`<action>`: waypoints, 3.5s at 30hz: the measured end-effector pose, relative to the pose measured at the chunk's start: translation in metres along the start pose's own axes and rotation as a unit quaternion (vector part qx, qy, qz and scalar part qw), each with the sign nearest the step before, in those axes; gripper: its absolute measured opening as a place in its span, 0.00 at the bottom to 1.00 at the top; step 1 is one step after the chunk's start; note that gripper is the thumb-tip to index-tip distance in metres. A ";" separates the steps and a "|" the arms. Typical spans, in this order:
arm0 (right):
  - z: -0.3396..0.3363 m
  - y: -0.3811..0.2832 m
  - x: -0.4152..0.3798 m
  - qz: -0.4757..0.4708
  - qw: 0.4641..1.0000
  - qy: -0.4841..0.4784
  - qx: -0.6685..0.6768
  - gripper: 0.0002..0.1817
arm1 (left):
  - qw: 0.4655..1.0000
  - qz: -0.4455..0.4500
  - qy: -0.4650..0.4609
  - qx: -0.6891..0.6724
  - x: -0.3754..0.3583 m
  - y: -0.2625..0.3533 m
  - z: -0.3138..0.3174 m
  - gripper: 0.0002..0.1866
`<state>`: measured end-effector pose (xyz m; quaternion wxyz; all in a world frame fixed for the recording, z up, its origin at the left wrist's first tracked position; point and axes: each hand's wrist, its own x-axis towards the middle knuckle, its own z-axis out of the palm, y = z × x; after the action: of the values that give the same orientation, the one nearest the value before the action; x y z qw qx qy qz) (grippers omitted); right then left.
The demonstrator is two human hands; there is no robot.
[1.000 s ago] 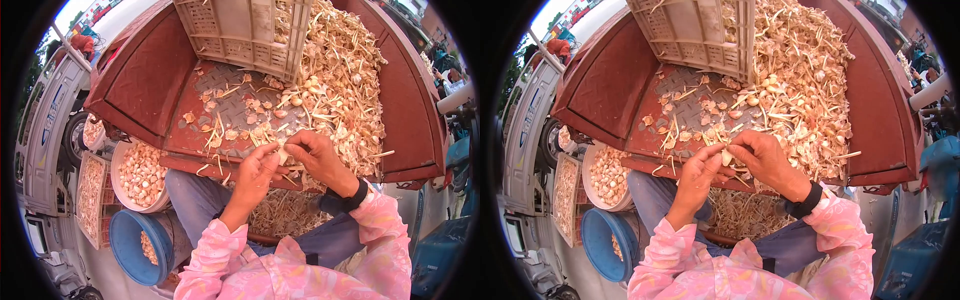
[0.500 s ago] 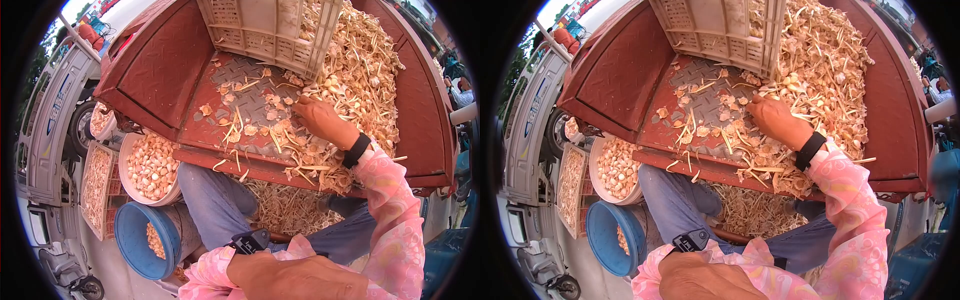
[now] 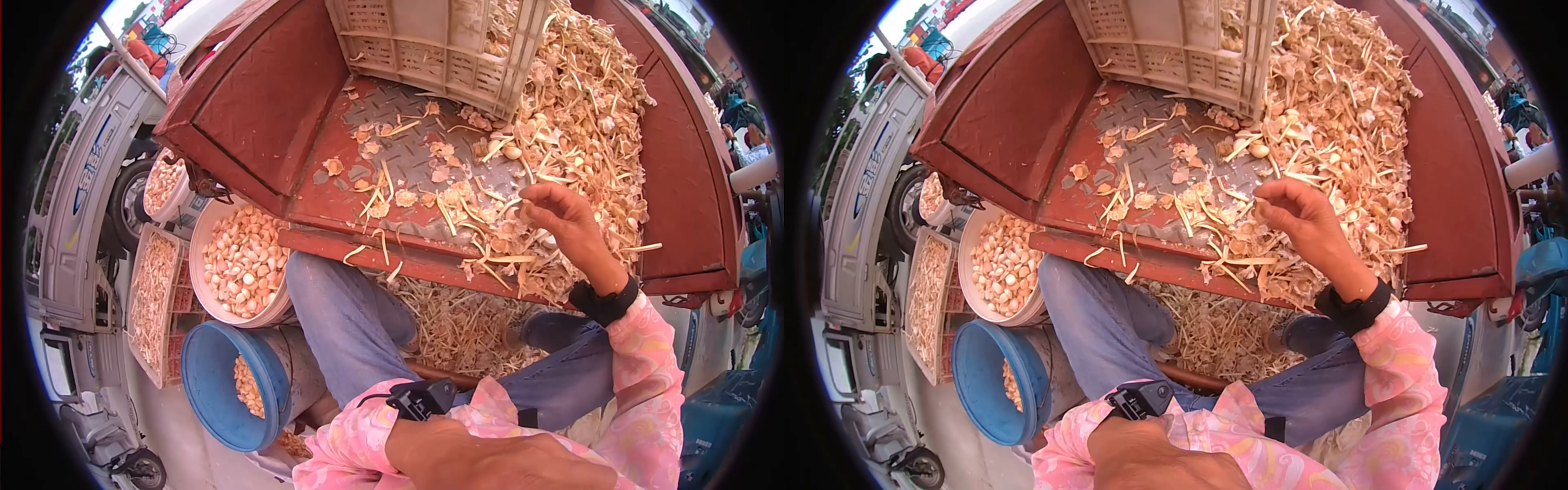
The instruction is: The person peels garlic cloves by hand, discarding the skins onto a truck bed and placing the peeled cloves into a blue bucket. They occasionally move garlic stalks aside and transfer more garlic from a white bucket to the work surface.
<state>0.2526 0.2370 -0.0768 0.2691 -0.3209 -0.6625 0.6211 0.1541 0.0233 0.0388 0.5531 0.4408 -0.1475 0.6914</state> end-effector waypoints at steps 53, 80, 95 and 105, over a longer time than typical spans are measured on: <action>0.016 -0.016 -0.027 -0.260 0.857 0.008 -0.444 0.08 | 0.772 -0.190 0.264 0.546 -0.054 -0.047 -0.162 0.07; 0.002 0.001 0.019 -0.201 0.766 -0.063 -0.607 0.07 | 0.992 -0.028 -0.083 -0.096 0.002 -0.023 -0.038 0.09; -0.017 -0.011 0.010 0.132 0.985 -0.051 0.097 0.12 | 0.870 -0.289 0.383 0.110 -0.035 0.006 -0.129 0.12; -0.006 -0.042 -0.027 0.035 0.960 -0.129 0.248 0.11 | 0.838 -0.316 0.428 0.118 -0.033 -0.028 -0.154 0.16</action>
<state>0.2709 0.2193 -0.0330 0.2305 -0.1845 -0.5053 0.8108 0.1099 0.1185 -0.0826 0.6932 0.1850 0.3339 0.6114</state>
